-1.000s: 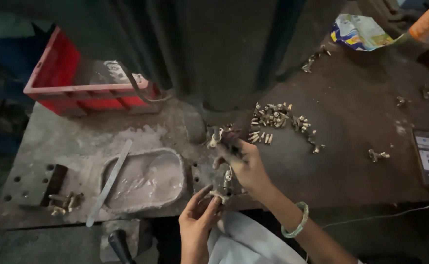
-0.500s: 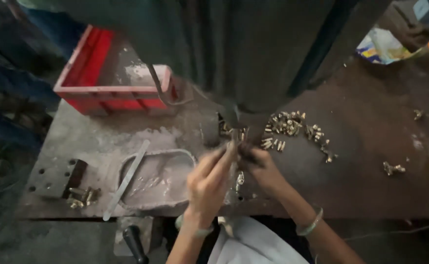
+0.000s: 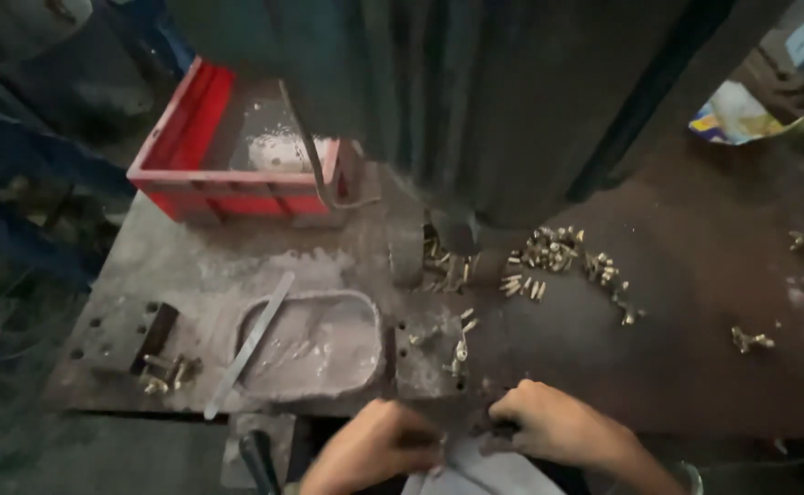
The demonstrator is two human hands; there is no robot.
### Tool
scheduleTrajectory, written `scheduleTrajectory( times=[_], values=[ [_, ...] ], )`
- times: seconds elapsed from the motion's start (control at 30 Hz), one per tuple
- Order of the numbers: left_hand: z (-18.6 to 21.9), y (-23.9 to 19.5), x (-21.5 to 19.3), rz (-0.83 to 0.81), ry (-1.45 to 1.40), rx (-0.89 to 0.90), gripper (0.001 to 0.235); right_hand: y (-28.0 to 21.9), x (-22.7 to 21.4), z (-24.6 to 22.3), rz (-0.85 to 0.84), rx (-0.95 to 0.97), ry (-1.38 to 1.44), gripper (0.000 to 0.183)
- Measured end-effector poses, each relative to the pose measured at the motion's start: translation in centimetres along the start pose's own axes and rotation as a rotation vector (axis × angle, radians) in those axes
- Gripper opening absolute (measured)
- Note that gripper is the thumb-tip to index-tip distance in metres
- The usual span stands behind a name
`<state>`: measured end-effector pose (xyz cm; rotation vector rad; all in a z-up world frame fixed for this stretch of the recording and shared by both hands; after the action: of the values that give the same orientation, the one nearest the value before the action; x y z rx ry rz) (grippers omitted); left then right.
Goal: The person picks up small brass fittings from the workbench, dips them into a tray of liquid, and drills each one under a bench drill press. Finished fittings are set aside on the bench as the person works through the pile one at a time.
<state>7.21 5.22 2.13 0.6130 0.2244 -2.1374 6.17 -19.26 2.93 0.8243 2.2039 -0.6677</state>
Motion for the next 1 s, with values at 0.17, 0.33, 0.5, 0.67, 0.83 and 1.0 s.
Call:
scheduleTrajectory(
  times=[0.17, 0.33, 0.5, 0.67, 0.83, 1.0],
  values=[
    [1.3, -1.5, -10.5, 0.704, -0.589, 0.044, 0.023, 2.1, -2.5, -2.1, 0.433, -0.173, -0.290, 0.017],
    [2.3, 0.7, -6.7, 0.882, -0.290, -0.097, 0.033, 3.5, -1.5, 0.3, 0.495, -0.117, -0.342, 0.011],
    [7.7, 4.6, -0.5, 0.635, -0.074, 0.002, 0.040, 5.0, -1.1, 2.8, 0.559, 0.101, 0.221, 0.037],
    [11.2, 6.6, -2.7, 0.864, -0.235, -0.063, 0.027, 7.4, -2.4, 1.1, 0.826, -0.098, 0.811, 0.027],
    [11.5, 6.3, -3.9, 0.825, -0.112, 0.004, 0.026, 8.5, 0.6, 1.2, 0.984, -0.038, 1.053, 0.030],
    [11.4, 6.7, -3.7, 0.820, -0.030, -0.023, 0.025, 8.6, -0.8, 0.8, 1.001, -0.014, 1.113, 0.029]
  ],
)
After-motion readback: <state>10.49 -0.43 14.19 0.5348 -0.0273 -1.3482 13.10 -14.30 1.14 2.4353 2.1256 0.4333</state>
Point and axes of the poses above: each hand's wrist, its own y-axis towards the middle knuckle, its own x-axis out of the palm, z = x × y, the point moved 4 cm from there along y, towards the middle knuckle, and after that the axes turned 1 degree about z, right-handed, at the moved point
